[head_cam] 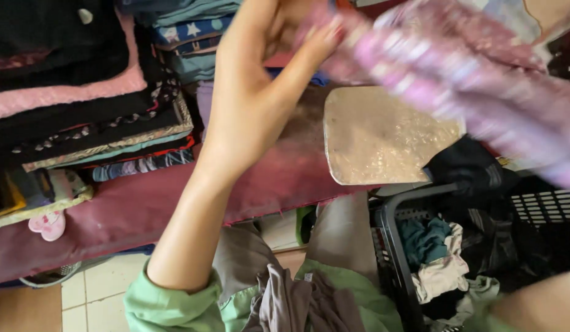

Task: The person folds various pieces of clothing, including a pink floral top, a green polka-dot shirt, a black garment, and a white floral item. They pick each item from a black laundry basket, fold it by hand on a red surface, and place it onto a growing stack.

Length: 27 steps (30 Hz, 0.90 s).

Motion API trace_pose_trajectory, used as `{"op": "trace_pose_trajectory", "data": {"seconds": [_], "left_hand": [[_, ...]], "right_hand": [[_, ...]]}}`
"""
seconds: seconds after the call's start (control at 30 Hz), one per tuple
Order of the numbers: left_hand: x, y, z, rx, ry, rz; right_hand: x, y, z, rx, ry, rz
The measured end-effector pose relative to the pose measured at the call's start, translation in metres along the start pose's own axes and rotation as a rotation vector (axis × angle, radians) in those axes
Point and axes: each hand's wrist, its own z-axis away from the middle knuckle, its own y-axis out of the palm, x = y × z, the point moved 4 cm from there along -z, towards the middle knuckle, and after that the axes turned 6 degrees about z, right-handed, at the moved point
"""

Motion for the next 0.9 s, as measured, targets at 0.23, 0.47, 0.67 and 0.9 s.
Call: {"op": "trace_pose_trajectory", "data": {"seconds": [0.23, 0.47, 0.67, 0.9], "left_hand": [[0.124, -0.069, 0.088, -0.151, -0.119, -0.802], [0.193, -0.015, 0.261, 0.033, -0.813, -0.629], [0.287, 0.058, 0.364, 0.052, -1.083, -0.077], [0.324, 0.074, 0.376, -0.352, -0.866, 0.128]], "right_hand": [[-0.002, 0.137, 0.127, 0.122, 0.04, 0.143], [-0.039, 0.222, 0.181, 0.497, 0.387, -0.024], [-0.006, 0.193, 0.085, 0.327, -0.07, 0.622], [-0.058, 0.187, 0.024, 0.276, -0.381, 1.009]]}}
